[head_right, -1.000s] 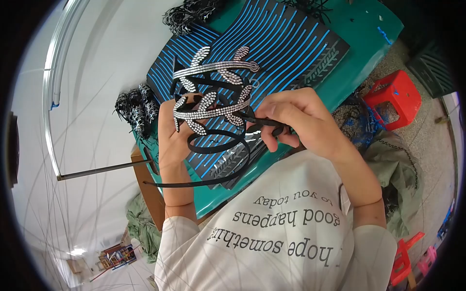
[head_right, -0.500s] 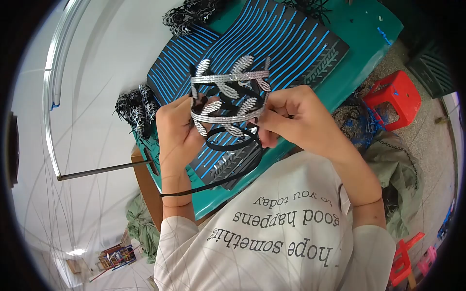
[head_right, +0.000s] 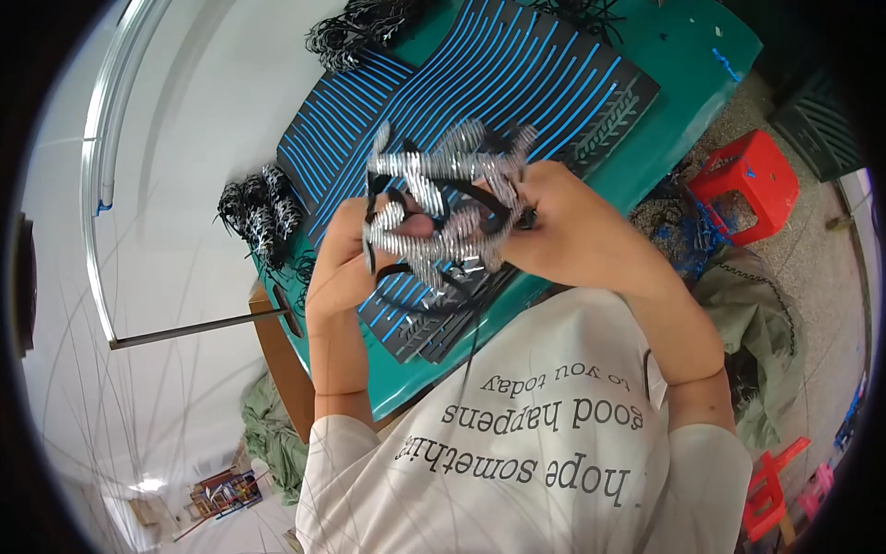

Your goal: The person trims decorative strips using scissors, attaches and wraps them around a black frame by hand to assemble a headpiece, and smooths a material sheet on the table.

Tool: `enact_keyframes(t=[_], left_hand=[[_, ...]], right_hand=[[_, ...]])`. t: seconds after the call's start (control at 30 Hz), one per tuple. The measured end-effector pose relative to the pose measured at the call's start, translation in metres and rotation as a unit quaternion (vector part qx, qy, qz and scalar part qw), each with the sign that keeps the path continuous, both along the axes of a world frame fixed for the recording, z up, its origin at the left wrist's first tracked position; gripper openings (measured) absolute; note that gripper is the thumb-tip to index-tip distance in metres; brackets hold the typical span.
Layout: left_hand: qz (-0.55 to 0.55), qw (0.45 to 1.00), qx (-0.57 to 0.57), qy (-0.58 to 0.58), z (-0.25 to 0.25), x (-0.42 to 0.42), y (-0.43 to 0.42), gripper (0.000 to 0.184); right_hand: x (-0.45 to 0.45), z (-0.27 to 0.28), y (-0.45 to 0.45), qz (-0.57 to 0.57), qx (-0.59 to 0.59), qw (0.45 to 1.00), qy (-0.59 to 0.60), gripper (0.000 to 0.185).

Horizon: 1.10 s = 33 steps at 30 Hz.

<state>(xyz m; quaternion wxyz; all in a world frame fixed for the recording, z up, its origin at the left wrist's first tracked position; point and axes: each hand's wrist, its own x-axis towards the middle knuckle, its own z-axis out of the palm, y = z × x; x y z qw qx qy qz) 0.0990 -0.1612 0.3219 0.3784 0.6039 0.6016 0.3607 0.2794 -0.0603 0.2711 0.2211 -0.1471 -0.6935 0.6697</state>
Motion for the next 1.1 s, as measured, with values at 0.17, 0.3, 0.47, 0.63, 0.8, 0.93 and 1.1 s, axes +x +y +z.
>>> enact_keyframes(t=[0.17,0.3,0.47,0.63,0.8,0.93,1.1], left_hand=[[0.082,0.984,0.079,-0.14,0.002,-0.002,-0.013,0.01],[0.11,0.974,0.172,-0.096,-0.007,-0.006,-0.013,0.01],[0.123,0.969,0.212,-0.022,0.001,-0.002,-0.014,0.01],[0.084,0.963,0.241,0.092,0.014,0.002,-0.009,0.012],[0.078,0.963,0.199,0.165,0.014,-0.001,-0.012,0.023],[0.087,0.951,0.197,0.223,0.015,0.0,-0.012,0.03],[0.106,0.935,0.209,0.267,0.014,0.007,-0.012,0.031]], right_hand=[[-0.007,-0.014,-0.002,0.069,-0.175,0.978,0.093,0.028],[0.002,0.003,-0.003,0.085,-0.285,0.954,0.031,0.03],[0.005,0.017,-0.011,0.018,-0.245,0.969,0.014,0.035],[0.009,0.023,-0.015,-0.01,-0.245,0.969,0.015,0.031],[0.012,0.022,-0.015,-0.004,-0.256,0.966,0.023,0.026],[0.011,0.017,-0.015,0.004,-0.219,0.975,0.039,0.021],[0.011,0.017,-0.013,0.014,-0.174,0.984,0.034,0.014]])
